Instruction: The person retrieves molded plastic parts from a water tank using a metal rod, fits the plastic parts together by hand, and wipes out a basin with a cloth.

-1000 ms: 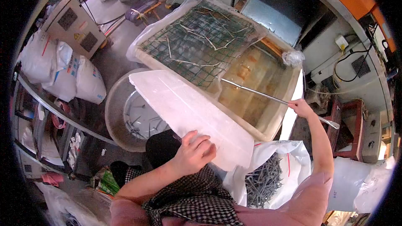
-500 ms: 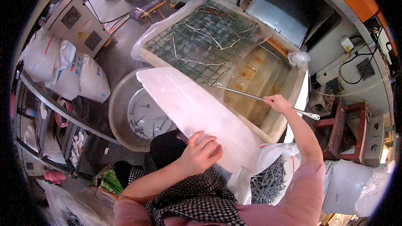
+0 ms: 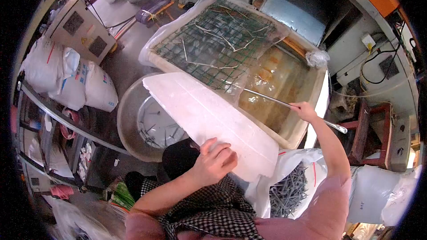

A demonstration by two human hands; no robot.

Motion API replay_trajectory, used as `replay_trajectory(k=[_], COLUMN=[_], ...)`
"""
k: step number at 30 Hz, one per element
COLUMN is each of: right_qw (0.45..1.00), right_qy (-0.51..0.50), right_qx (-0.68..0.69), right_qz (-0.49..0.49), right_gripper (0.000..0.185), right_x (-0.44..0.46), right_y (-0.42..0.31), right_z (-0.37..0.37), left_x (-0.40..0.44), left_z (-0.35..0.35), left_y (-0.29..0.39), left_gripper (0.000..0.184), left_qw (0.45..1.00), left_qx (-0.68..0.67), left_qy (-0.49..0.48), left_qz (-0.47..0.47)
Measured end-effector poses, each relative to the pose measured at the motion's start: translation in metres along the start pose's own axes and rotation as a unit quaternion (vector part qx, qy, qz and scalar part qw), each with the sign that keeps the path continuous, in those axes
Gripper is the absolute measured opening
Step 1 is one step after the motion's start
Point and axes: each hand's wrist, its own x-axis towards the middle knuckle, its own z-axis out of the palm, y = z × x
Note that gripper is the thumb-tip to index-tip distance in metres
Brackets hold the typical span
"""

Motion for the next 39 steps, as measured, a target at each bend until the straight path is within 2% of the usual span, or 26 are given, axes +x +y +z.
replay_trajectory(k=[1, 4, 6, 11, 16, 20, 25, 26, 27, 29, 33, 34, 35, 39], right_qw=[0.999, 0.998, 0.998, 0.997, 0.997, 0.996, 0.993, 0.989, 0.989, 0.995, 0.997, 0.998, 0.998, 0.997], right_qy=[0.000, -0.029, -0.028, -0.025, -0.004, -0.030, -0.066, -0.029, -0.027, -0.022, -0.011, -0.032, -0.053, -0.076], right_qx=[0.024, 0.054, 0.054, 0.051, -0.003, 0.043, 0.057, 0.059, 0.060, 0.055, 0.018, 0.004, -0.010, 0.014], right_qz=[-0.029, 0.000, -0.019, -0.043, -0.072, -0.072, -0.084, -0.135, -0.135, -0.074, -0.071, -0.046, -0.020, -0.016], right_gripper=[0.030, 0.030, 0.031, 0.032, 0.028, 0.028, 0.029, 0.029, 0.029, 0.030, 0.030, 0.029, 0.028, 0.029], right_x=[0.008, 0.026, 0.039, 0.056, 0.032, 0.040, 0.065, 0.073, 0.070, 0.063, 0.019, 0.008, -0.001, -0.009], right_y=[-0.007, -0.037, -0.041, -0.034, -0.014, 0.007, -0.022, -0.021, -0.025, -0.027, -0.006, 0.002, 0.007, 0.012], right_z=[0.005, 0.011, 0.018, 0.031, -0.001, 0.002, 0.032, 0.047, 0.046, 0.040, -0.013, -0.026, -0.033, -0.028], left_x=[-0.001, -0.004, -0.006, -0.004, -0.009, -0.014, -0.013, -0.009, -0.007, -0.010, -0.014, -0.015, -0.018, -0.018], left_z=[0.000, 0.001, -0.001, -0.003, -0.002, -0.002, -0.001, -0.002, -0.003, -0.003, -0.003, -0.003, -0.002, -0.001], left_y=[-0.001, -0.004, -0.005, -0.006, -0.006, -0.006, -0.006, -0.007, -0.007, -0.007, -0.007, -0.007, -0.006, -0.003], left_gripper=[0.010, 0.011, 0.011, 0.011, 0.011, 0.010, 0.018, 0.015, 0.012, 0.013, 0.014, 0.014, 0.015, 0.017], left_qw=[1.000, 1.000, 1.000, 1.000, 1.000, 1.000, 0.999, 0.999, 1.000, 1.000, 0.999, 0.999, 0.999, 0.999], left_qx=[0.002, 0.006, -0.009, -0.002, 0.002, 0.003, -0.013, -0.007, -0.001, 0.005, 0.016, 0.015, 0.017, 0.033], left_qy=[-0.001, -0.002, -0.017, -0.024, -0.026, -0.024, -0.038, -0.031, -0.025, -0.027, -0.034, -0.035, -0.029, -0.031], left_qz=[0.003, 0.001, -0.008, -0.002, -0.011, -0.006, -0.002, 0.003, 0.007, 0.007, 0.001, 0.002, 0.004, 0.012])
